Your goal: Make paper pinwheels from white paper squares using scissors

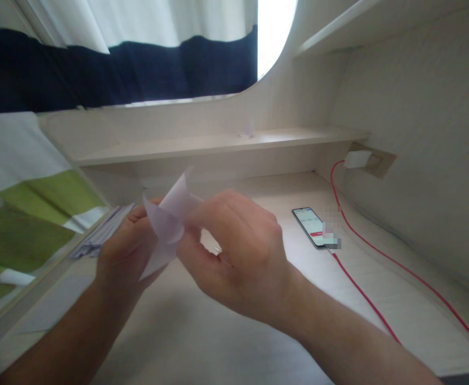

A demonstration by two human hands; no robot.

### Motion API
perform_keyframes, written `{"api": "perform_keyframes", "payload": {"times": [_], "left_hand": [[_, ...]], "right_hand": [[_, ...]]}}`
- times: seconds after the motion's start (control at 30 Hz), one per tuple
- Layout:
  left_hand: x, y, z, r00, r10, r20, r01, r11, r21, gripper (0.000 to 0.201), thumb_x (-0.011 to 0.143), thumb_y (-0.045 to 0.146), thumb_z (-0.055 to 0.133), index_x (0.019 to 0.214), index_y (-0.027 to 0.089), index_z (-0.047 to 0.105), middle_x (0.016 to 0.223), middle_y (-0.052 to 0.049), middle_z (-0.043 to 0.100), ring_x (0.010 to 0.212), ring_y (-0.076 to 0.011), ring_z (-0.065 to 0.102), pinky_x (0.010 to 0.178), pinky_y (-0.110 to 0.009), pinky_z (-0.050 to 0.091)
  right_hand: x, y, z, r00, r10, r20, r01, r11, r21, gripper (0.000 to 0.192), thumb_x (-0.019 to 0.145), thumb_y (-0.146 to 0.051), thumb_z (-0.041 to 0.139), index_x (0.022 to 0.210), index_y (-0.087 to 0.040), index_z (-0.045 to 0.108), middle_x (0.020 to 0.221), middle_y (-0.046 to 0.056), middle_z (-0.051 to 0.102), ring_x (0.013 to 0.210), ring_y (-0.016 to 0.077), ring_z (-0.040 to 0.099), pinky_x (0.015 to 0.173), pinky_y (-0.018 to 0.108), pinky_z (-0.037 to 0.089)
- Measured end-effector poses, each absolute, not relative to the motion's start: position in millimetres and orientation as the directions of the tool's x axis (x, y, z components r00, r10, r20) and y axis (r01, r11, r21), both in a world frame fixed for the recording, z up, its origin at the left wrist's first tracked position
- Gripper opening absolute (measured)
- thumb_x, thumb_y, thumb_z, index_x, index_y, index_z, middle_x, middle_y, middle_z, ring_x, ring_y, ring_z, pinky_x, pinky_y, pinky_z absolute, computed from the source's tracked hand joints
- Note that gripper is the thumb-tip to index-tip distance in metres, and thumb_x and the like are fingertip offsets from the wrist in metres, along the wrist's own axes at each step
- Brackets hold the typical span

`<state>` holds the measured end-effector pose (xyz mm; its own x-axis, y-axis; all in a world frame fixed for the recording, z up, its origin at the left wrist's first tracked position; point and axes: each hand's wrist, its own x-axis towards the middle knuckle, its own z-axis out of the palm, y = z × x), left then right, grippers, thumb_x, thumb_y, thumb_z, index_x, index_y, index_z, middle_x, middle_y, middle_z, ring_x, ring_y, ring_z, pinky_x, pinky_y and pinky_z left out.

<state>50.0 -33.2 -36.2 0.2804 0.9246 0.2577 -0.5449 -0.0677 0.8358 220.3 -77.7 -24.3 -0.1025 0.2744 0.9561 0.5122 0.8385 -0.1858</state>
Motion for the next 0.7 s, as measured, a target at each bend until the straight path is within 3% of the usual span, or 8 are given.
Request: {"api": "perform_keyframes", "payload": {"times": [0.37,0.7], "left_hand": [[44.5,-34.8,-37.0,0.287,0.917,0.276,-0.519,-0.093,0.85,0.019,0.07,0.029,0.091,0.085,0.021,0.081,0.076,-0.004,0.077,0.075,-0.0219,0.076,0.064,-0.028,0.059],[45.9,-32.4,-38.0,0.217,0.917,0.335,-0.444,-0.213,0.871,0.01,0.077,0.026,0.088,0.083,0.022,0.082,0.083,-0.004,0.08,0.081,-0.0224,0.077,0.079,-0.034,0.062]], "right_hand": [[220.6,-79.3,-21.2,-0.12,0.274,0.954,0.532,0.829,-0.171,0.017,0.083,-0.004,0.074,0.088,-0.02,0.073,0.08,0.004,0.076,0.074,0.0196,0.071,0.066,0.035,0.057],[219.5,-80.0,-23.2,-0.088,0.326,0.941,0.571,0.791,-0.221,0.017,0.085,-0.008,0.071,0.088,-0.025,0.072,0.082,0.003,0.076,0.072,0.0198,0.069,0.063,0.035,0.056]]}}
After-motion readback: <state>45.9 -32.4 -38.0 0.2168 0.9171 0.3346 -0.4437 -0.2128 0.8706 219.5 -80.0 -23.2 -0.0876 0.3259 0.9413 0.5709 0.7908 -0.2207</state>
